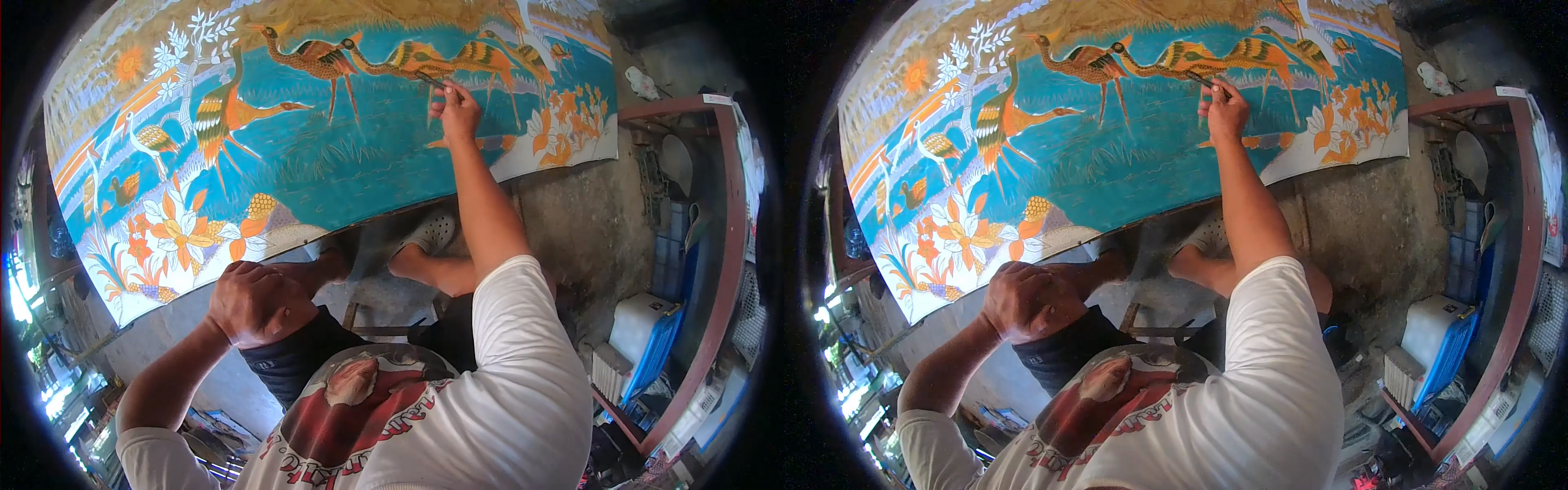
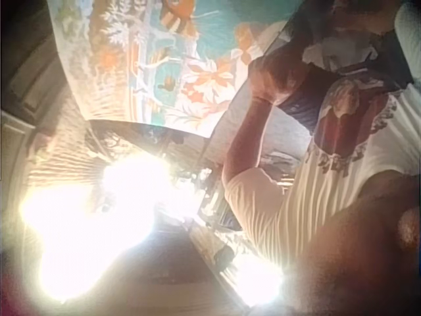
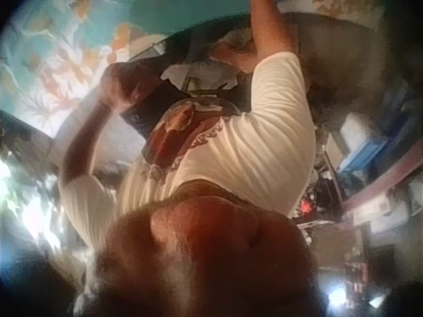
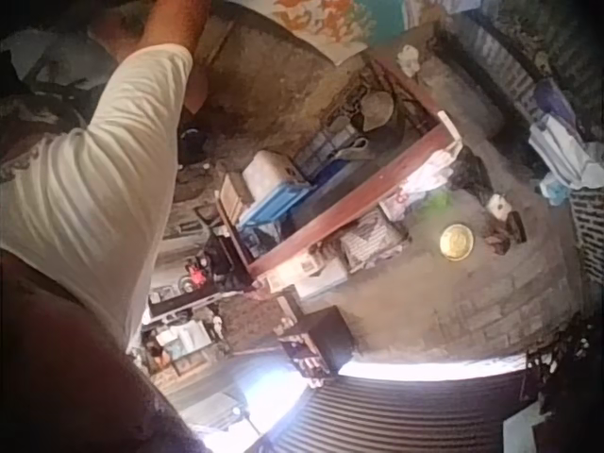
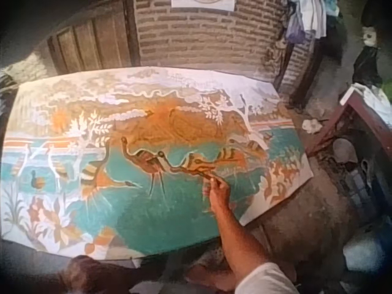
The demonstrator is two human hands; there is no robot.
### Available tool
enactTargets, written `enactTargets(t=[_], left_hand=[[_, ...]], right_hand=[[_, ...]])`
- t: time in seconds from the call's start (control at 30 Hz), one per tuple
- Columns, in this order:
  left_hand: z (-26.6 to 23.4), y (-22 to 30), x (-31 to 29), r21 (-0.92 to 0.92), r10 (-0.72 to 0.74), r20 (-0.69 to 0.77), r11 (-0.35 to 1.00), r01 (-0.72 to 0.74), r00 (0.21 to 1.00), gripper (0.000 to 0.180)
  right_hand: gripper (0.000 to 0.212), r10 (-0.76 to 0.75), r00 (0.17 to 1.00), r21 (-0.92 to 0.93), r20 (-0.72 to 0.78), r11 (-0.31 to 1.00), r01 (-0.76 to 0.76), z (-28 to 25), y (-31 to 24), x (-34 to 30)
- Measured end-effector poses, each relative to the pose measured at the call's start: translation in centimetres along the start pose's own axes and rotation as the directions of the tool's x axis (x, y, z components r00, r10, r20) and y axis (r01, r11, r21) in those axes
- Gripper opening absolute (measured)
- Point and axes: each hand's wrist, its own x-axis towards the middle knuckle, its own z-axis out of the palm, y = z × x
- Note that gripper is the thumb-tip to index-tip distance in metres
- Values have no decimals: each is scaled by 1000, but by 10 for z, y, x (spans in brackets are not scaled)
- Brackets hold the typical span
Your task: Painting intricate bird and floral designs on a large piece of cloth using a paintbrush and dye.
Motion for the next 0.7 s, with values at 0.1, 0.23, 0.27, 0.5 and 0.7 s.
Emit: enactTargets(t=[0.1, 0.23, 0.27, 0.5, 0.7], left_hand=[[0, -2, 1, -5, -9, 30, 1000, 9, 1000, 47], [0, 0, 2, -10, -9, 16, 1000, 9, 1000, 48], [0, 0, 2, -6, -10, 18, 1000, 10, 1000, 48], [-2, 1, 3, -3, -3, 45, 1000, 3, 999, 56], [-2, 1, 7, -9, -1, 54, 1000, 1, 999, 55]], right_hand=[[26, -2, 1000, 82, -3, 997, 2, -5, 3, 2], [27, 24, 998, 119, 53, 992, -30, -3, 8, 2], [27, 29, 998, 96, 57, 995, -34, -3, 9, 3], [27, 35, 999, 118, -28, 992, -31, -9, 4, 6], [24, 4, 999, 101, 50, 995, -9, 6, 5, -2]])
